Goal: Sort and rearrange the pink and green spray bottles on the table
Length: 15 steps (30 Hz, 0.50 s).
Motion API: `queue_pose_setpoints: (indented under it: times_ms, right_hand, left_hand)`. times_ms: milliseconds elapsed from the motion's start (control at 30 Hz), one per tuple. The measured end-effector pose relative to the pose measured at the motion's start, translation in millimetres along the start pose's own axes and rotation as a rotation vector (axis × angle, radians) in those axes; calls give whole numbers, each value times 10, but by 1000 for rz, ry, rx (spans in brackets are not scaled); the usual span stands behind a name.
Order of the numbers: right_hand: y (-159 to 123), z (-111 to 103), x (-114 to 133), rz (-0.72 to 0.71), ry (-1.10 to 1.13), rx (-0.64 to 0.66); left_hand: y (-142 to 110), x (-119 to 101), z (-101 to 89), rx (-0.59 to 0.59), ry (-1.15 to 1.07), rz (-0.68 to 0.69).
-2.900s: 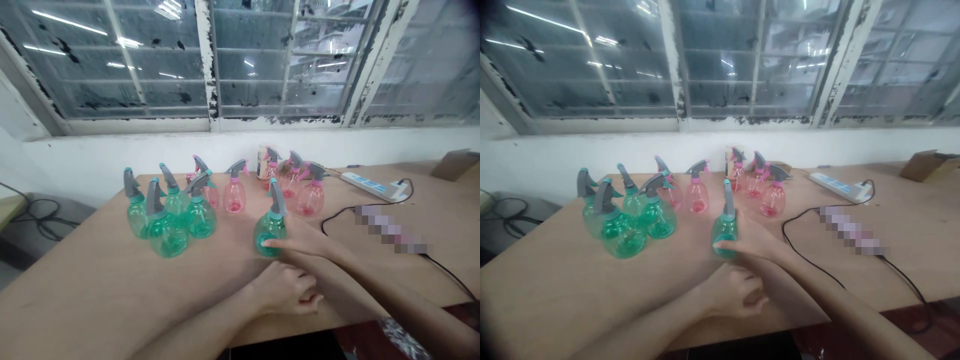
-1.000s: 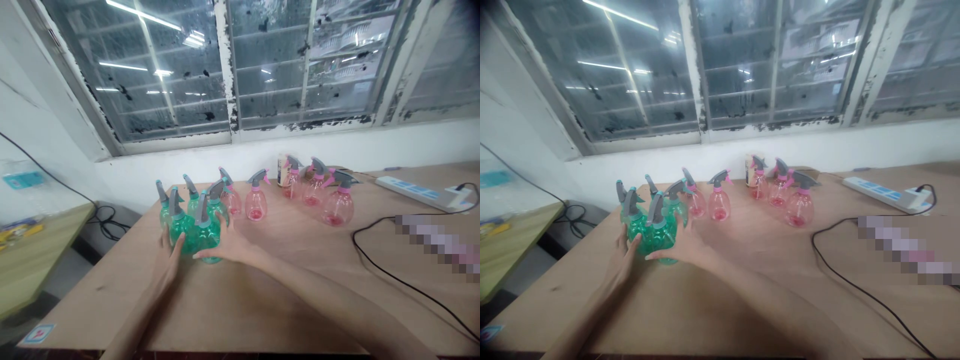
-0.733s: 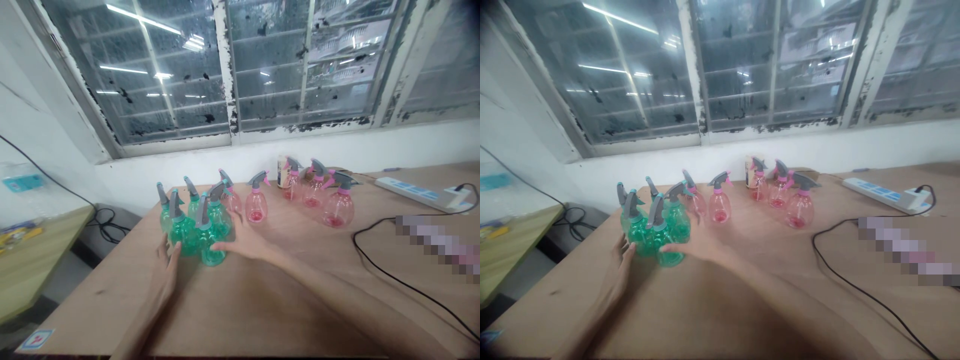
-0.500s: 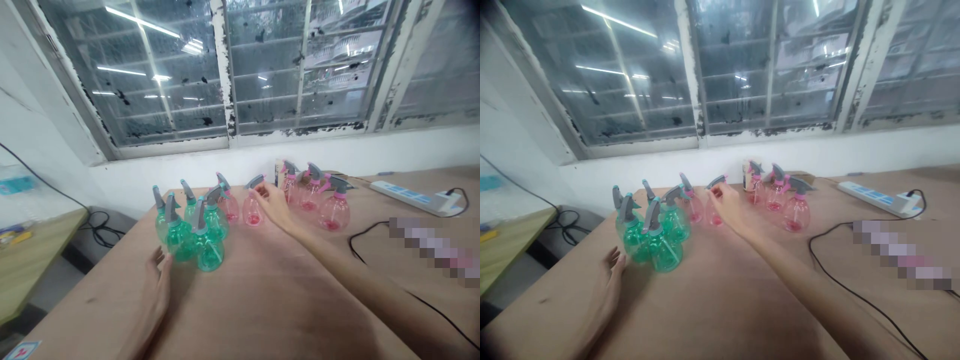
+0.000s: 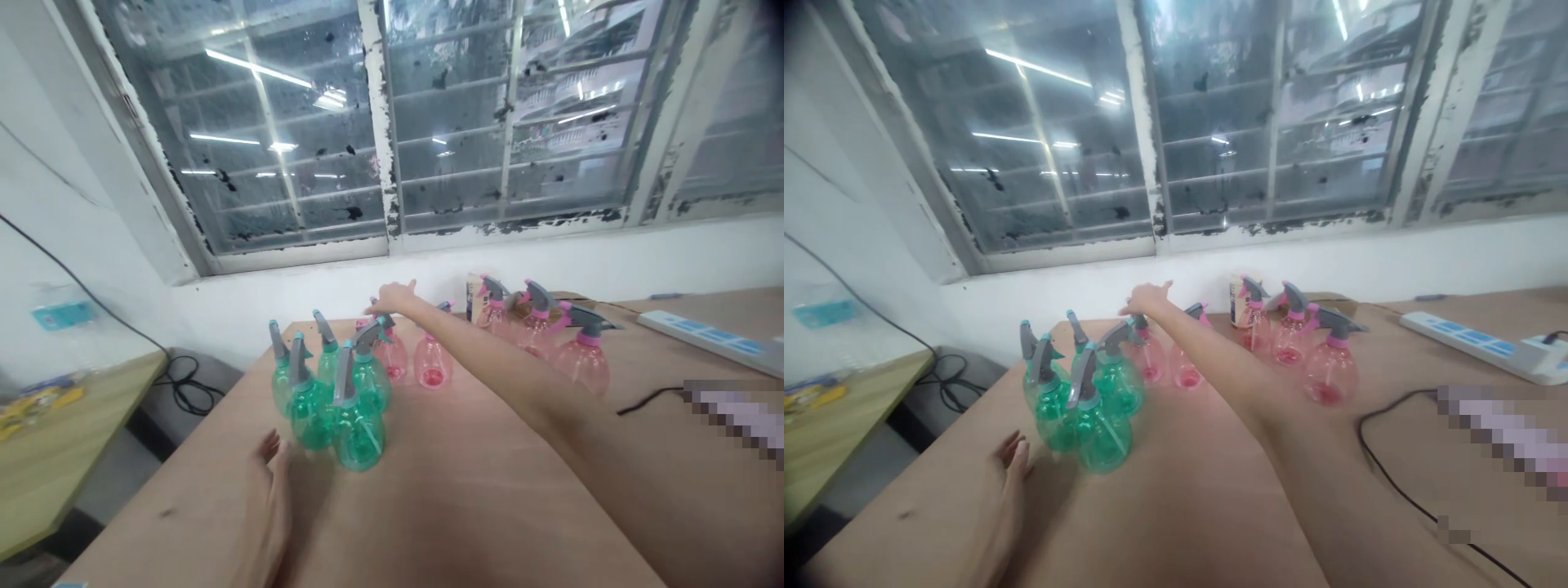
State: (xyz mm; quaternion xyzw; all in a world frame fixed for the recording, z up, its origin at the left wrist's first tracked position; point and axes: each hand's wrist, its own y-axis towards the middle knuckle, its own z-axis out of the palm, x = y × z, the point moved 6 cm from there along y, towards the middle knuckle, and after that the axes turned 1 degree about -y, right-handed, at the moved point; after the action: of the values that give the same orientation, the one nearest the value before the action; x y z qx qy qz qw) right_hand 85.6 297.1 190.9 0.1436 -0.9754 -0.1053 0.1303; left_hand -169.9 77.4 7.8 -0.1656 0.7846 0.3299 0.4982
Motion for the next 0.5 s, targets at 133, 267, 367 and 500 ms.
queue_pose_setpoints:
  times_ms: [133, 267, 367, 500]
  right_hand:
    - [20, 67, -2, 39, 1, -15]
    - [-33, -221, -110, 52, 24, -136]
    - [-192, -718, -247, 45, 87, -385]
    - [-820, -1525, -488, -76, 296, -775]
  left_hand:
    - [-12, -1, 13, 14, 30, -11]
    - [-43, -79, -11, 18, 26, 3]
    - [-86, -153, -72, 33, 34, -31]
    - [-139, -337, -242, -47, 70, -34]
